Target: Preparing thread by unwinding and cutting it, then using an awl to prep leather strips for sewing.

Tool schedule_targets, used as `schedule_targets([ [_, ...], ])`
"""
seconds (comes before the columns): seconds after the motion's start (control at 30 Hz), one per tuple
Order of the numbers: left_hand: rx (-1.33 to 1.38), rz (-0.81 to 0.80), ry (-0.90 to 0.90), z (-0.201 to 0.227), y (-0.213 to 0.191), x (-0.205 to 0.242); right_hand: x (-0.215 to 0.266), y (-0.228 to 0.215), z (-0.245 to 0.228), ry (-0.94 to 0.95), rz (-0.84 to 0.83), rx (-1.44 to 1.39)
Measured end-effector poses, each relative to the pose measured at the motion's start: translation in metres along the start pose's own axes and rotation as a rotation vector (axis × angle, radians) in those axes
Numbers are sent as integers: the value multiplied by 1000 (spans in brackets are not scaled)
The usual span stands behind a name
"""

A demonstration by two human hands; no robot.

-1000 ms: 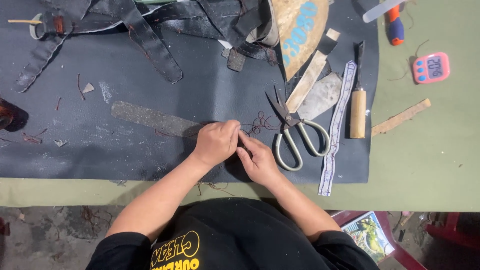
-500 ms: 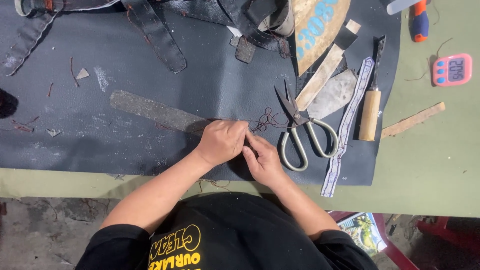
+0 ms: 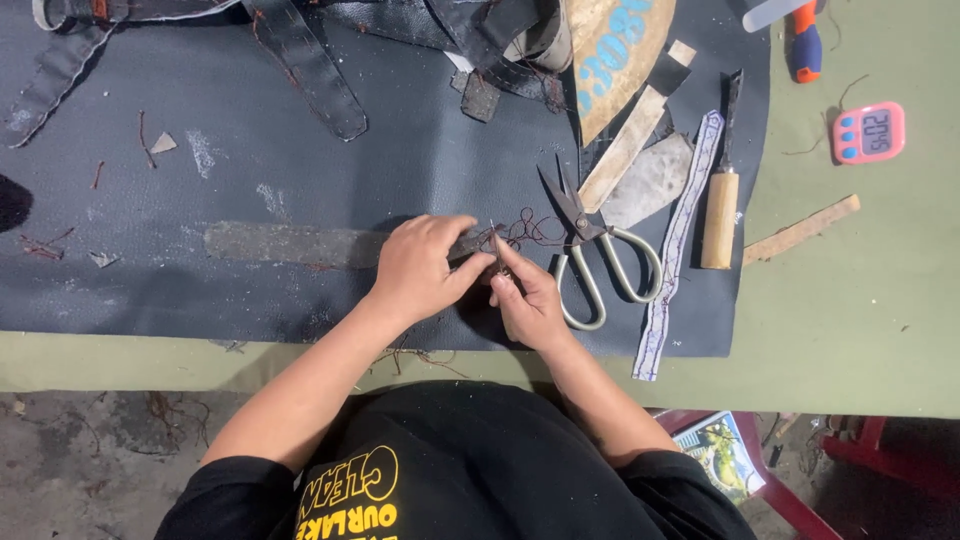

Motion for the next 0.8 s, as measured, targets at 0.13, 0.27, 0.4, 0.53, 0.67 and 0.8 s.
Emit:
schedule_targets([
  [0.13,106,-227,-148,16,-8,-5,1,-3,-3,-36,-2,11],
  [0.27,220,-225,-214,19,-9,-12,4,-8,3,-9,13,-33],
  [0.4,205,-65,-202,14,6,-8,0,-8,4,20,35,0],
  [0.53,164,-43,-193,7,6,-9,1,-5,8,138,57,-156],
  [0.67,110,-100,-107,8,6,-9,1,-1,0,128,-62,-161],
  [0.8,104,-237,-170,7,10,-11,4,-2,9,164,-97,-225],
])
Point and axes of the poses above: each hand's wrist, its own x-axis away from the middle knuckle, its own y-axis out of the palm, z = x × y, the point moved 7 cm from there along -x, towards the middle knuckle, and after that the axes turned 12 degrees about z, right-handed, at the moved point
